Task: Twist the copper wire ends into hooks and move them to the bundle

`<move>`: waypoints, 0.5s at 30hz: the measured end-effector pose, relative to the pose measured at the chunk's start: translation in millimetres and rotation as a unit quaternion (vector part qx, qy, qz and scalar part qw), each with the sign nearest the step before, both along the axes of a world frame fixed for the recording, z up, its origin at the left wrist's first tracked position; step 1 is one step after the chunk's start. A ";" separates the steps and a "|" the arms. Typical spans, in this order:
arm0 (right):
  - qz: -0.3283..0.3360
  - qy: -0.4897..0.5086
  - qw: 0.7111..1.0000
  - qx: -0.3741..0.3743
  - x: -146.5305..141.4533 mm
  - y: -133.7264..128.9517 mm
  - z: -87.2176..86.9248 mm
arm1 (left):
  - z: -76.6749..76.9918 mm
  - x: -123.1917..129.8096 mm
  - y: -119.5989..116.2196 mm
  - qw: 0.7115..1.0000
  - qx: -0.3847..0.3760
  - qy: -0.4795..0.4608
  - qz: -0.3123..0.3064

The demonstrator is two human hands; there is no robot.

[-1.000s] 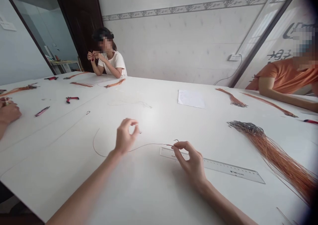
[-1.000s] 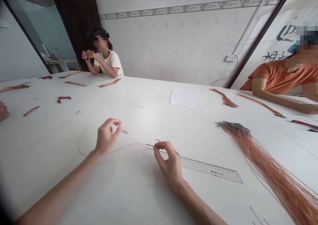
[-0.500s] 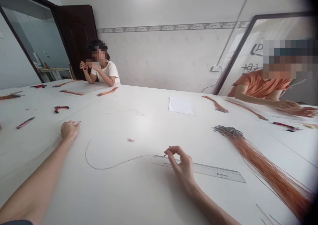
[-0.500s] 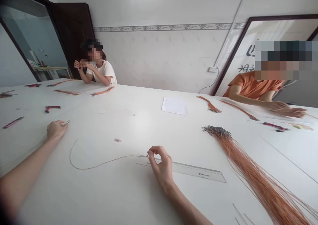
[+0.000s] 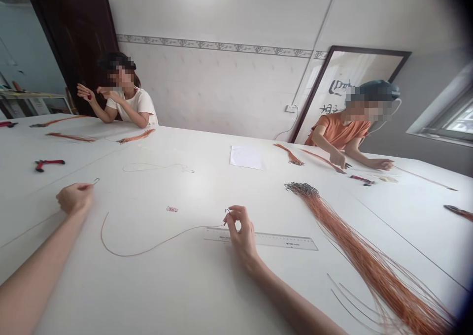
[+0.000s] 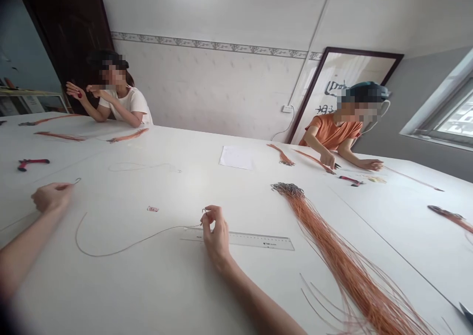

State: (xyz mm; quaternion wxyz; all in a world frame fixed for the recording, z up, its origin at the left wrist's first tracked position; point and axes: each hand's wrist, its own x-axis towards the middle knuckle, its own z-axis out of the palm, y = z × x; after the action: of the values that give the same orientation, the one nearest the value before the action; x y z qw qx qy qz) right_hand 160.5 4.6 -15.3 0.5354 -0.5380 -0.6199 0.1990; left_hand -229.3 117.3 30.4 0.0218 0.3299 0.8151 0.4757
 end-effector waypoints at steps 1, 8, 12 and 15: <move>-0.002 0.009 1.000 -0.005 -0.1 0.3 0.2 | 0.5 12.7 -4.2 1.000 0.006 -0.007 -0.014; -0.032 0.136 0.990 -0.030 4.5 4.4 -3.7 | -1.7 129.3 -50.9 0.966 0.055 -0.009 -0.252; -0.040 0.224 0.973 -0.029 31.5 -9.3 6.9 | -13.6 185.0 -80.6 0.927 0.064 0.006 -0.369; -0.065 0.178 0.981 0.038 80.4 -42.3 34.8 | -25.5 206.4 -98.0 0.899 0.069 0.018 -0.432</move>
State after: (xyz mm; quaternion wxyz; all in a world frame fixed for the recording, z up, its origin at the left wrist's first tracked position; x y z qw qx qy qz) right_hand 240.9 -37.8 19.5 0.6689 -0.5122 -0.4858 0.2330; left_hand -22.9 19.4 4.9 0.1881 0.6590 0.5578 0.4682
